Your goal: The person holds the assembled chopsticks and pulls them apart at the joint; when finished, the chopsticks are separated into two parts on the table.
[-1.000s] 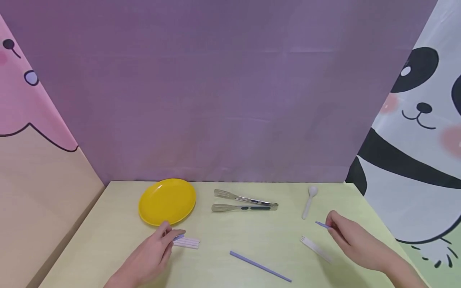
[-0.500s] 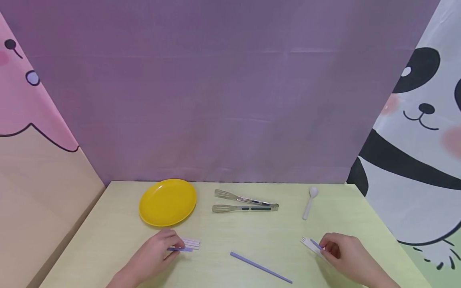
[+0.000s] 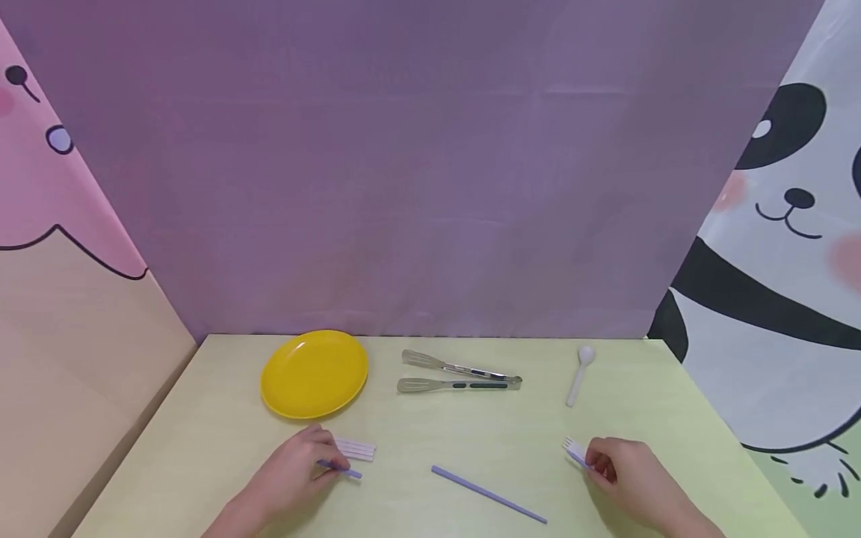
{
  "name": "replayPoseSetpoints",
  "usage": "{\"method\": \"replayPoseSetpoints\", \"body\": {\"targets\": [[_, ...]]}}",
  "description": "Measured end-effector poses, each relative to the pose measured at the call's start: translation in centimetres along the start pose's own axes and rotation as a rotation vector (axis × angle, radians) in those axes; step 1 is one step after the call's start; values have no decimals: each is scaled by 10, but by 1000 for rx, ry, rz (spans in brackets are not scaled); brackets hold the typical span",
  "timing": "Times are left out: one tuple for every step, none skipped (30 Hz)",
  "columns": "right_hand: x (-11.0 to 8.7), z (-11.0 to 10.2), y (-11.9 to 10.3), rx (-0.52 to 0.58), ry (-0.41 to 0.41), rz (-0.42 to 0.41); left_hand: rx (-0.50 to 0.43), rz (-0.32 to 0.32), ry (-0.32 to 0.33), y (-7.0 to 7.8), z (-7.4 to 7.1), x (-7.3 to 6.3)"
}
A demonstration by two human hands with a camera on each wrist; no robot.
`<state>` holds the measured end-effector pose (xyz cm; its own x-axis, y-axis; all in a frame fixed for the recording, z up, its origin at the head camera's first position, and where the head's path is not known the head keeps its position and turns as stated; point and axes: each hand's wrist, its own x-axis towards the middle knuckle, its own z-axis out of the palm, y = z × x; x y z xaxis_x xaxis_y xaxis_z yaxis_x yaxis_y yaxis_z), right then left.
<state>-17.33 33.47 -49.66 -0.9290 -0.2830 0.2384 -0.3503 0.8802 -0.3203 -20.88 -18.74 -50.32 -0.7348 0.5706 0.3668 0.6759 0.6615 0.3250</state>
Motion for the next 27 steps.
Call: {"method": "replayPoseSetpoints", "body": {"targets": [[1, 2, 0, -5, 4, 3, 2, 0, 5, 0, 1, 0], [2, 3, 1, -8, 3, 10, 5, -2, 6, -1, 3, 1], [3, 4, 1, -10, 1, 14, 8, -11, 2, -1, 4, 1], [3, 5, 1, -10, -2, 18, 11, -17, 0, -1, 5, 1], [4, 6, 1, -9, -5, 20, 16, -27, -6, -1, 6, 1], [5, 6, 1, -8, -7, 20, 19, -39, -12, 0, 6, 2], [5, 7, 0, -4, -11, 24, 22, -48, -16, 0, 6, 2], [6, 7, 0, -1, -16, 31, 27, -54, -19, 1, 6, 3], [7, 7, 0, 2, -23, 40, 33, -59, -22, 1, 6, 4], [8, 6, 0, 4, -32, 53, 39, -60, -24, 1, 6, 5], [9, 6, 0, 5, -39, 66, 46, -59, -26, 1, 6, 5], [10, 5, 0, 6, -47, 80, 52, -56, -28, 1, 5, 6], [11, 4, 0, 7, -54, 92, 58, -51, -31, 1, 5, 7], [12, 4, 0, 8, -58, 101, 65, -46, -34, 1, 5, 8], [12, 3, 1, 9, -60, 104, 72, -42, -35, 1, 5, 9], [13, 2, 1, 9, -60, 101, 79, -36, -34, 0, 6, 10], [13, 2, 1, 11, -60, 94, 85, -33, -33, 0, 6, 11], [14, 2, 2, 13, -61, 84, 90, -31, -32, -1, 7, 11], [14, 2, 2, 14, -63, 75, 93, -30, -31, -1, 8, 12], [14, 1, 2, 17, -66, 66, 99, -32, -30, -2, 9, 13], [14, 1, 2, 16, -72, 61, 102, -35, -30, -2, 10, 13], [14, 1, 3, 16, -78, 58, 103, -39, -32, -2, 10, 14], [14, 1, 3, 17, -84, 58, 104, -44, -35, -2, 11, 14], [14, 1, 3, 18, -88, 58, 106, -48, -38, -2, 12, 14], [15, 1, 3, 18, -91, 57, 108, -53, -39, -3, 12, 15], [15, 1, 3, 18, -92, 58, 110, -56, -40, -3, 12, 15], [15, 1, 4, 14, -92, 57, 110, -56, -40, -3, 13, 15]]}}
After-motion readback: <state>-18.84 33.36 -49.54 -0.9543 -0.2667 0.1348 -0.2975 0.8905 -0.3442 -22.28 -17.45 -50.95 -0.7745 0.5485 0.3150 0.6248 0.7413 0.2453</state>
